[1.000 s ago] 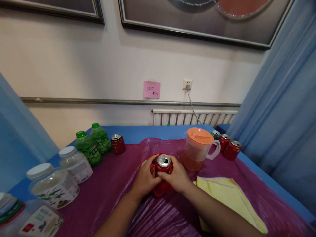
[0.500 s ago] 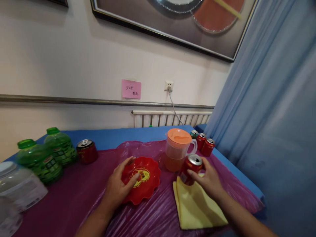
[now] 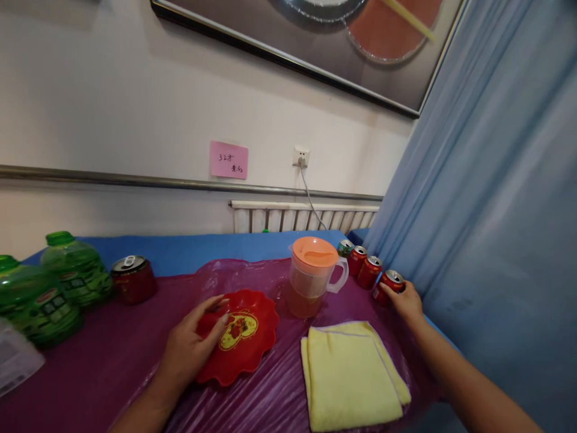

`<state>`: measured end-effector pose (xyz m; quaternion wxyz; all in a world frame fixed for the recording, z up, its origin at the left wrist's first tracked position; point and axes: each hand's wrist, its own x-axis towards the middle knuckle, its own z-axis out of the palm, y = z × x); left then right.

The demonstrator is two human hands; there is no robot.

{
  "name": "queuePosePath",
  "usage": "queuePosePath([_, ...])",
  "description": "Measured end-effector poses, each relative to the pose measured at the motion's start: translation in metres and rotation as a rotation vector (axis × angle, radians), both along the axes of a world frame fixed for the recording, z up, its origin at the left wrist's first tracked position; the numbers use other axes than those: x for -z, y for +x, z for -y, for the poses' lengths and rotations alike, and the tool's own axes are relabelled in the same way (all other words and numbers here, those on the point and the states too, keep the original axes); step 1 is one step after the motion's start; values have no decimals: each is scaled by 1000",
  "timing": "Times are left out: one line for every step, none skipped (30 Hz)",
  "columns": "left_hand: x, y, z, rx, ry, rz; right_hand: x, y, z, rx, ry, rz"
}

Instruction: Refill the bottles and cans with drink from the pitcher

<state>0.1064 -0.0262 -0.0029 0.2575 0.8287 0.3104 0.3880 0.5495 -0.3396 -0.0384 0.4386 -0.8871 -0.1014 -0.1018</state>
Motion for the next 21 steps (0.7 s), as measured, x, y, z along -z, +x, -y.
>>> queuePosePath([-1,0,0,-3,-9,-4,3,2,-1,-2,-7,0])
queuePosePath([-1,0,0,-2,-16,-7,6,3,-2,-3,-13,2])
queuePosePath([-2,1,0,1,-22,-7,9,5,-3,-3,-20,4])
queuePosePath([-2,1,1,5,-26,-5,11,5,-4,-1,-27,5])
queuePosePath([-2,1,2,8,-28,-2,12,6,-4,3,-34,6])
queuePosePath([-3,1,2,11,-28,3,12,6,-4,8,-40,7])
queuePosePath([-3,1,3,11,-26,9,12,6,-4,13,-47,8])
queuePosePath([-4,1,3,12,-24,14,12,6,-4,17,-52,10])
queuePosePath([-4,1,4,15,-22,18,11,5,-4,21,-56,14])
queuePosePath([-4,1,4,19,-23,21,10,4,-4,24,-59,19])
queuePosePath([-4,1,4,21,-27,24,9,3,-4,26,-62,24])
queuePosePath([-4,1,5,22,-34,25,8,2,-5,26,-65,30])
queuePosePath([-4,1,5,23,-43,25,8,1,-5,24,-70,34])
queuePosePath([-4,0,5,22,-52,27,8,0,-6,22,-75,36])
queuePosePath([-4,0,5,21,-60,31,8,-1,-6,21,-81,38])
queuePosePath([-3,0,4,22,-67,34,8,-1,-7,21,-86,40])
queuePosePath([-2,0,4,25,-72,35,9,-2,-7,20,-90,43])
queuePosePath([-2,1,4,28,-76,37,9,-2,-7,16,-93,49])
queuePosePath([-1,1,3,30,-79,40,9,-3,-7,7,-93,58])
queuePosePath([-1,1,3,32,-81,44,9,-4,-6,-6,-92,69])
queuePosePath([0,1,4,34,-83,49,9,-6,-5,-19,-89,87])
